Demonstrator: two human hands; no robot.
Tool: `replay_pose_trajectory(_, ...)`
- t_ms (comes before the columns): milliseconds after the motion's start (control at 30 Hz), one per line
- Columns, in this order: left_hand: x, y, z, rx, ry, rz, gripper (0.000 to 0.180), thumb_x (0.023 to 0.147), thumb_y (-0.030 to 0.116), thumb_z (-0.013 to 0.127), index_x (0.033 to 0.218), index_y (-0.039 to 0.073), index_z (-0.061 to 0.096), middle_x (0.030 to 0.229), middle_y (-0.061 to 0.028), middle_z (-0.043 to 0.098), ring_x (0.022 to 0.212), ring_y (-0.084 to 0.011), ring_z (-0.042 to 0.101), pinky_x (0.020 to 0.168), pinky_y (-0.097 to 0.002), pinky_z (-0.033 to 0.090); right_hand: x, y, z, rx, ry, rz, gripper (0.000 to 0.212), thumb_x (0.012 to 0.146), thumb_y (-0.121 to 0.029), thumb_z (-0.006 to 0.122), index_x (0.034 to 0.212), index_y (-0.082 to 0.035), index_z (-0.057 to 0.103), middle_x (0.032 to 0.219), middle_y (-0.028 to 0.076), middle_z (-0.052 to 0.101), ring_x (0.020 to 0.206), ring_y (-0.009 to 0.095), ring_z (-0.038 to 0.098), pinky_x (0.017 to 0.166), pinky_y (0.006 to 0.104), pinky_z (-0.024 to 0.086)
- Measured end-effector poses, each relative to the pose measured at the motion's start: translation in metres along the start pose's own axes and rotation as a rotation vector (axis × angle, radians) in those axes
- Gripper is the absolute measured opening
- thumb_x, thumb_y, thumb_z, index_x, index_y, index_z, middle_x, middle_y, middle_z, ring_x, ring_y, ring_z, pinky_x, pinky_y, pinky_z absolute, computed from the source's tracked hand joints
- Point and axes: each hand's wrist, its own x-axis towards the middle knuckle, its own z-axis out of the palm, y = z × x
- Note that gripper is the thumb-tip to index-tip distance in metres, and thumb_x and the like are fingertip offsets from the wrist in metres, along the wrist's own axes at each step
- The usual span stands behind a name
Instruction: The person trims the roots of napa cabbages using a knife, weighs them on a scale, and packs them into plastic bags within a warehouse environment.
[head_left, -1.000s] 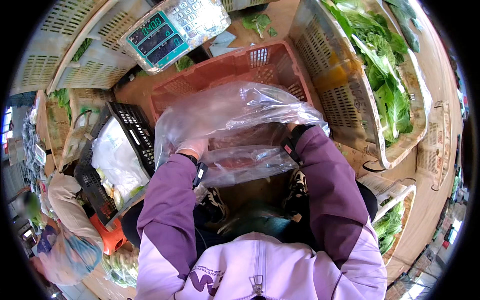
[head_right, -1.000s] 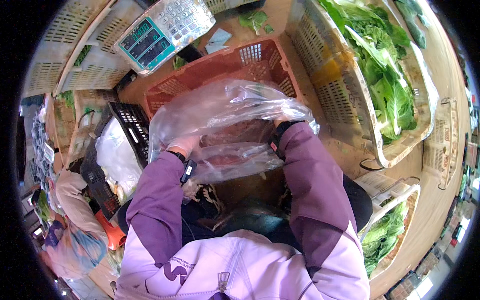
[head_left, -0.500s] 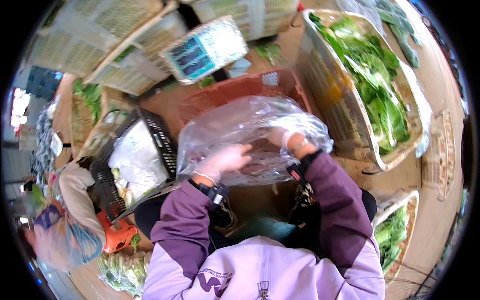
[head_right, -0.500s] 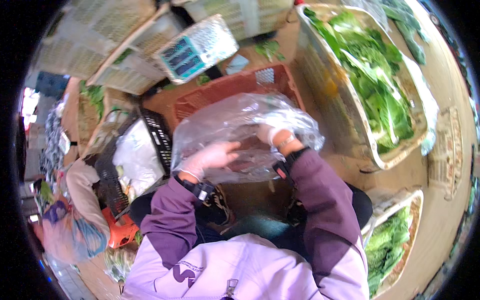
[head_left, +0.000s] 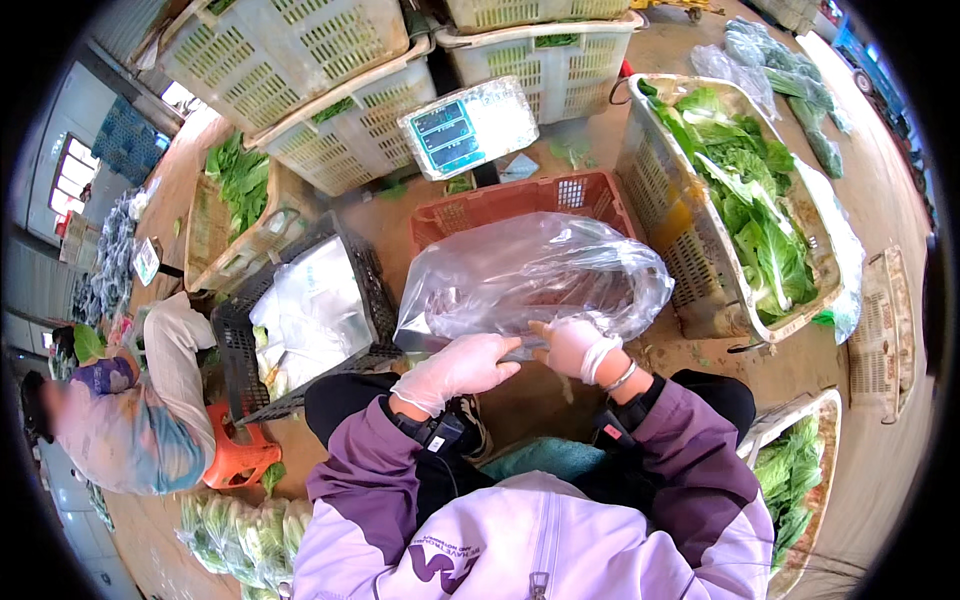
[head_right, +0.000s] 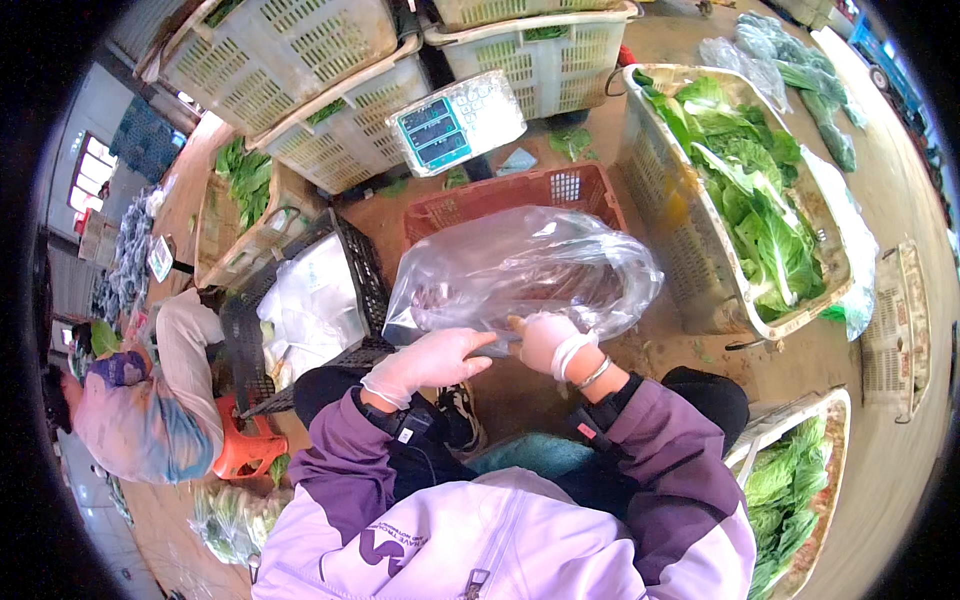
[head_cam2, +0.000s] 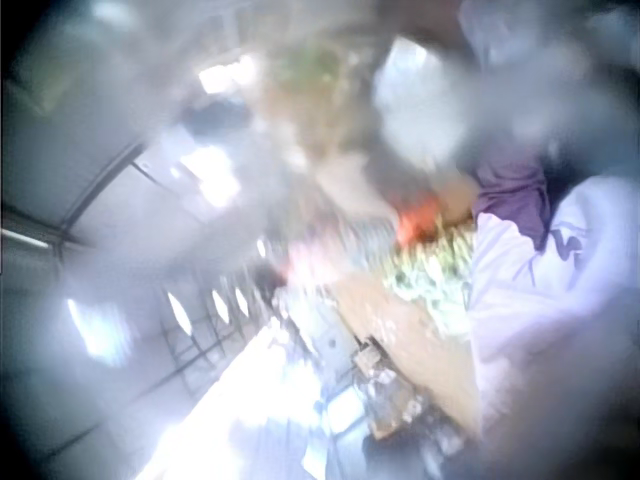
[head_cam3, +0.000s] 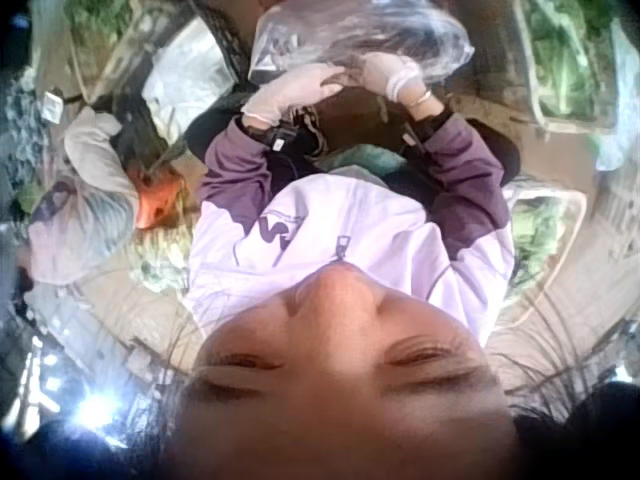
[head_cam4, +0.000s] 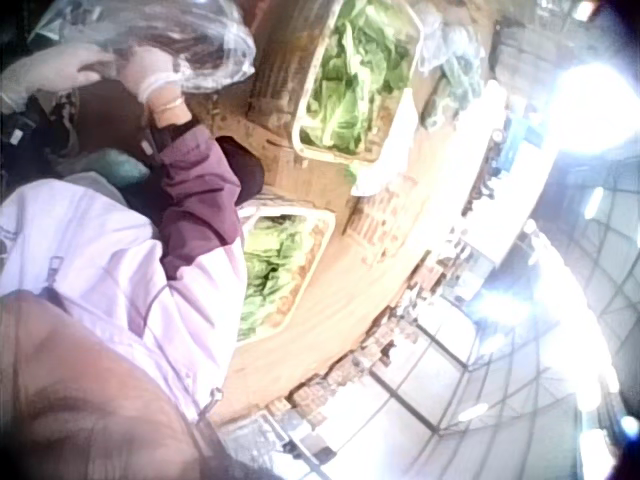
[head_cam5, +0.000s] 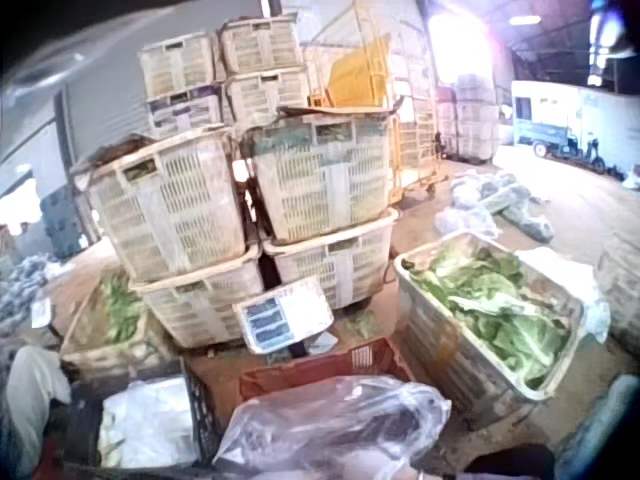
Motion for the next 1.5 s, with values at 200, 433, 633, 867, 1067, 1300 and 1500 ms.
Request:
replay_pose_trajectory(200,0.04,-0.055,0.013,-0.225,-0.032,-0.011,0.052,0.088,0.022,0.052,0.134,0.003,0.038,0.127,-0.0202,0.05,0.112,-0.0307,0.053,0.094,-0.0347,0.04,0.011,0.003,0.051,-0.285,0.146,0.077,0.058,0.082,-0.031,0.058,0.135,-0.015,0.04,0.139,0.017,0.035,0.127,0.036,0.033,0.093,0.0518,0.038)
replay_pose_trajectory(433,0.073,-0.112,-0.01,-0.312,0.598,-0.253,0.075,0.085,0.024,0.059,0.145,0.014,0.015,0.118,-0.0165,0.056,0.093,-0.0227,0.06,0.084,-0.0324,0.047,0.008,0.003,0.096,-0.456,-0.243,0.186,0.059,0.08,-0.033,0.061,0.134,-0.018,0.041,0.145,0.015,0.025,0.133,0.036,0.024,0.094,0.051,0.037)
replay_pose_trajectory(633,0.069,-0.066,-0.024,-0.276,0.506,-0.189,0.069,0.084,0.026,0.058,0.141,0.007,0.025,0.122,-0.0257,0.051,0.107,-0.0352,0.055,0.092,-0.0369,0.043,0.007,-0.001,0.062,-0.294,0.017,0.106,0.053,0.075,-0.03,0.063,0.121,-0.007,0.05,0.119,0.014,0.049,0.11,0.031,0.049,0.08,0.0418,0.046)
replay_pose_trajectory(867,0.049,-0.026,-0.018,0.033,0.392,0.021,0.048,0.084,0.023,0.056,0.126,0.002,0.046,0.115,-0.023,0.056,0.104,-0.0367,0.055,0.088,-0.0398,0.044,-0.005,-0.006,0.009,-0.165,0.137,-0.007,0.047,0.077,-0.03,0.062,0.115,-0.004,0.052,0.105,0.014,0.055,0.096,0.03,0.056,0.075,0.041,0.047)
replay_pose_trajectory(1067,0.042,0.002,-0.004,0.119,0.222,0.09,0.043,0.081,0.022,0.057,0.117,-0.002,0.051,0.102,-0.0208,0.06,0.093,-0.0368,0.058,0.082,-0.0429,0.046,-0.013,-0.016,0.004,-0.225,0.029,-0.023,0.047,0.077,-0.034,0.061,0.112,-0.003,0.053,0.101,0.013,0.058,0.09,0.029,0.058,0.072,0.04,0.046)
replay_pose_trajectory(1300,0.035,0.005,0.016,0.22,0.156,0.123,0.044,0.08,0.022,0.059,0.115,-0.003,0.052,0.1,-0.0187,0.062,0.093,-0.0323,0.059,0.08,-0.041,0.046,-0.013,-0.019,0.014,-0.274,-0.052,0.019,0.042,0.077,-0.032,0.06,0.104,-0.001,0.055,0.094,0.013,0.061,0.087,0.027,0.06,0.072,0.0396,0.046)
replay_pose_trajectory(1500,0.025,0.001,0.017,0.285,0.156,0.077,0.041,0.079,0.024,0.06,0.112,-0.001,0.054,0.092,-0.018,0.064,0.088,-0.0322,0.061,0.078,-0.0413,0.046,-0.006,-0.028,0.019,-0.29,-0.073,-0.042,0.04,0.079,-0.033,0.06,0.105,-0.003,0.053,0.091,0.01,0.061,0.083,0.026,0.061,0.072,0.0383,0.045)
